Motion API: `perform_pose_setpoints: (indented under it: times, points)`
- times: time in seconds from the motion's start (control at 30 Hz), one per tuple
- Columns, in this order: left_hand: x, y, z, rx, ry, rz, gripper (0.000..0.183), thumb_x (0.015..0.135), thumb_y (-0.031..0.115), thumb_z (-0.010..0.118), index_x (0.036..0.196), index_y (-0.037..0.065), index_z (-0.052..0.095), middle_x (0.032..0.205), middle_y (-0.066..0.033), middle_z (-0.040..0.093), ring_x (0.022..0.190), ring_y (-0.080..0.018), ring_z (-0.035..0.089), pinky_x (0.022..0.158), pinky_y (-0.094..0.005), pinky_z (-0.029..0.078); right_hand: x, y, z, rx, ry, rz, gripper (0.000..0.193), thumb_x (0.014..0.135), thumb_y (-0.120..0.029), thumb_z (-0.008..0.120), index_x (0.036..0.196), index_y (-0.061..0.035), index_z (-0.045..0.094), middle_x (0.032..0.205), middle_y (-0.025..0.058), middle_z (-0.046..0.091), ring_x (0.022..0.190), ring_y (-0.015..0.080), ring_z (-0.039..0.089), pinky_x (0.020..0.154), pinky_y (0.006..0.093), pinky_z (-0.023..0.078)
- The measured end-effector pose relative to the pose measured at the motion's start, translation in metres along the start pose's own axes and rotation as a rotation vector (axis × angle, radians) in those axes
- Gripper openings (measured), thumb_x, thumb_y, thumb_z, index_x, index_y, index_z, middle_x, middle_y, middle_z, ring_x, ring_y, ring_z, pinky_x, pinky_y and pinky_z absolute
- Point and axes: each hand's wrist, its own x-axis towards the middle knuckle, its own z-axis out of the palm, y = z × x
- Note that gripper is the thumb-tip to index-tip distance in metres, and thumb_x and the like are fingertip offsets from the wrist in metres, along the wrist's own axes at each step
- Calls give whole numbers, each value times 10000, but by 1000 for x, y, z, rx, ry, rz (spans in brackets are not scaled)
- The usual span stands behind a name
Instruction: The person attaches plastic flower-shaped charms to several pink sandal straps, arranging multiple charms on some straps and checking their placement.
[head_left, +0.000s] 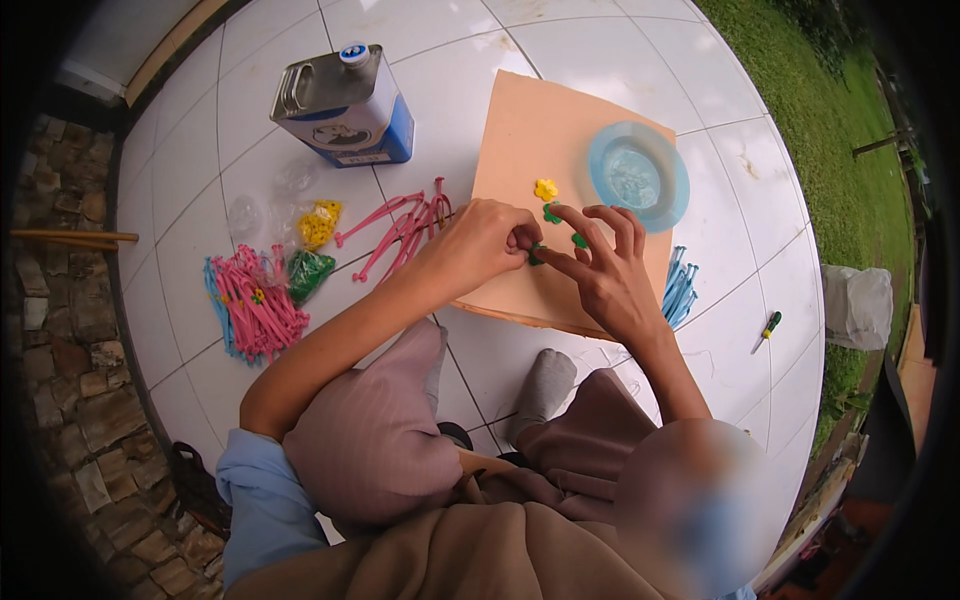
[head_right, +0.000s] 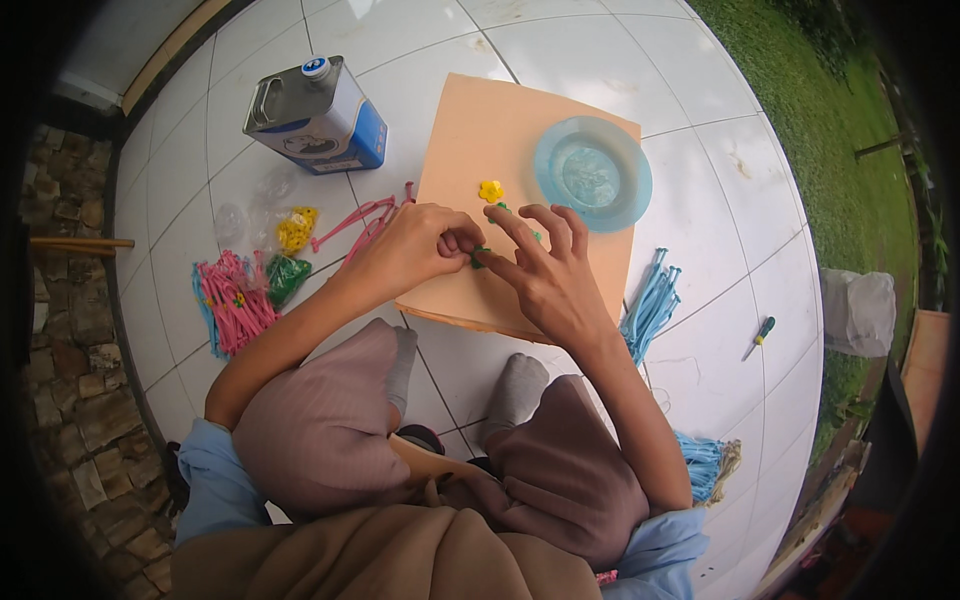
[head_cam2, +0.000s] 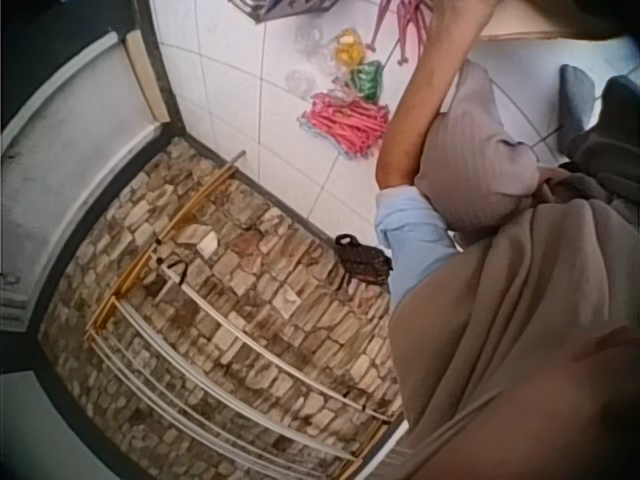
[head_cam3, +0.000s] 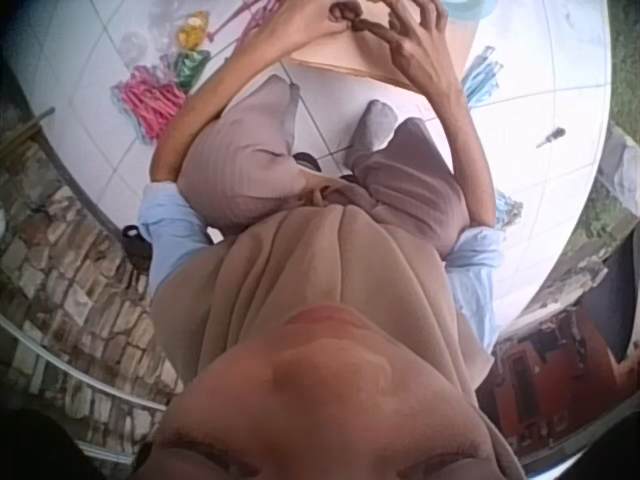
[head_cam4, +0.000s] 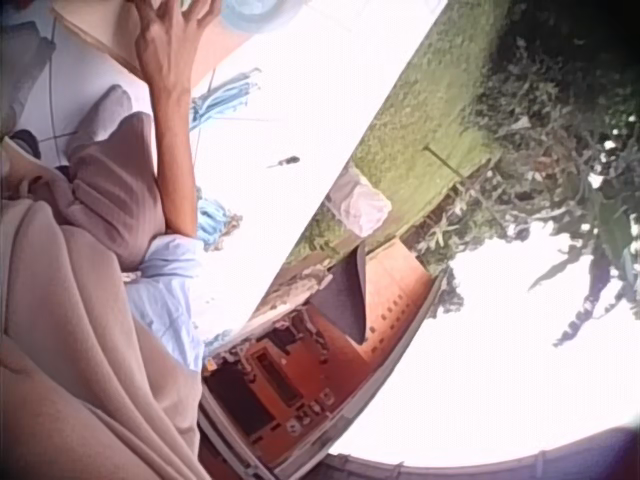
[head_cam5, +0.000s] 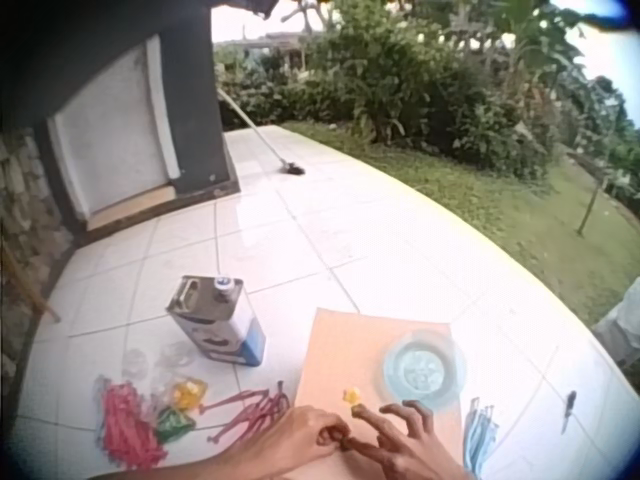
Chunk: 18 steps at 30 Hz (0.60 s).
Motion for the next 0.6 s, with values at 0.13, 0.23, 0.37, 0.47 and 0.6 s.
perform_pose_setpoints:
  times: [0.13,0.23,0.37,0.47,0.6]
  points:
    - [-1,2,-2,-95,7,-62,193,682,-7,632,875,-4,625,765,-81,652,688,-149,630,653,-259,511,8,1,-14,128,122,199,329,716,55,561,988,-128,591,1184,55,475,1107,270,413,920,421,354]
    - [-4,0,-6,-18,-7,-11,202,681,-8,634,881,0,613,769,-81,654,691,-147,633,655,-258,513,17,9,-20,410,166,308,361,728,112,512,1041,-67,504,1121,96,485,1083,287,429,897,391,375]
    - [-11,16,-31,-173,38,-133,135,741,38,629,870,5,602,736,-72,636,675,-127,623,604,-239,489,37,0,-35,662,201,499,303,810,113,439,1080,-23,422,975,106,556,819,211,588,757,321,474]
    - [-21,14,-71,-180,228,-227,114,814,120,610,835,9,599,671,-28,577,615,-93,564,540,-221,430,80,-25,-45,914,239,443,292,849,61,423,1123,-28,376,931,111,584,788,182,596,731,297,483]
    - [-55,-19,-128,-413,782,-219,301,901,287,541,742,33,576,611,29,452,548,-53,390,509,-221,319,159,-90,-20,1212,198,282,288,881,-6,418,1154,-13,327,898,133,599,738,189,621,653,278,492]
